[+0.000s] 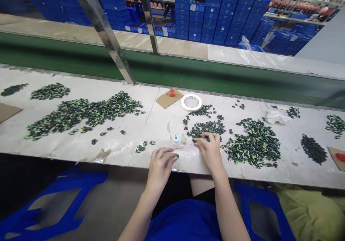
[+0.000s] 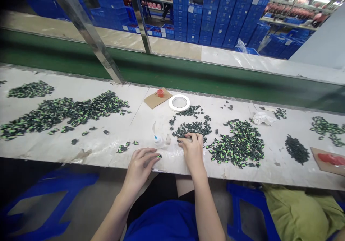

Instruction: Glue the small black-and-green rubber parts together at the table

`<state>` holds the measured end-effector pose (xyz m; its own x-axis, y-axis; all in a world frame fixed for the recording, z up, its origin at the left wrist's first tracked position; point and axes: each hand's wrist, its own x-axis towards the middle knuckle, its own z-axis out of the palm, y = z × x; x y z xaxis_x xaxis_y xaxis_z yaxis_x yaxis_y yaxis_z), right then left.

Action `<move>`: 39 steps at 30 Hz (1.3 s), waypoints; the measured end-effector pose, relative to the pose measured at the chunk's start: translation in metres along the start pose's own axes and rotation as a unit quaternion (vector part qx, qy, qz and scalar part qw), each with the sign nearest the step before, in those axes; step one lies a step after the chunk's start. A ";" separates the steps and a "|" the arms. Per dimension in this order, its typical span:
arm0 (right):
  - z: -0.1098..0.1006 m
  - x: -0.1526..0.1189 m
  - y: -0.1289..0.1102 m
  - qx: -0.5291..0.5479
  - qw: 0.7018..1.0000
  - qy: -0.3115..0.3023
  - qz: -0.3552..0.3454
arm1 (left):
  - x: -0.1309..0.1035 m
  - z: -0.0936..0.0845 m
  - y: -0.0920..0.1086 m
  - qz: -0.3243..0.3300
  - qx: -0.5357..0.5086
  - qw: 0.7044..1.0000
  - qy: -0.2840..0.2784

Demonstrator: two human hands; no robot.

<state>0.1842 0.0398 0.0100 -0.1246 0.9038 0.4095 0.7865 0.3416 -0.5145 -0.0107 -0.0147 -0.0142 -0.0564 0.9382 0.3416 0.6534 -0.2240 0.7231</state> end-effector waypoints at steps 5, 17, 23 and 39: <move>0.007 -0.002 0.004 -0.020 0.999 -0.025 0.007 | -0.002 -0.003 0.009 -0.043 -0.059 0.997 -0.014; 0.003 -0.014 0.007 0.064 0.997 -0.026 0.042 | -0.001 0.009 0.029 -0.105 -0.165 0.980 -0.032; 0.007 -0.005 0.006 0.016 1.000 -0.006 0.023 | -0.002 0.011 0.029 -0.110 -0.164 0.979 -0.039; -0.010 -0.029 -0.019 0.263 0.959 -0.098 0.047 | 0.002 0.013 0.038 -0.076 -0.167 0.983 -0.012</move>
<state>0.1790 0.0047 0.0160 -0.2189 0.9508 0.2194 0.3928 0.2917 -0.8721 0.0240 -0.0180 0.0065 -0.1137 0.9724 0.2039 0.3544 -0.1520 0.9226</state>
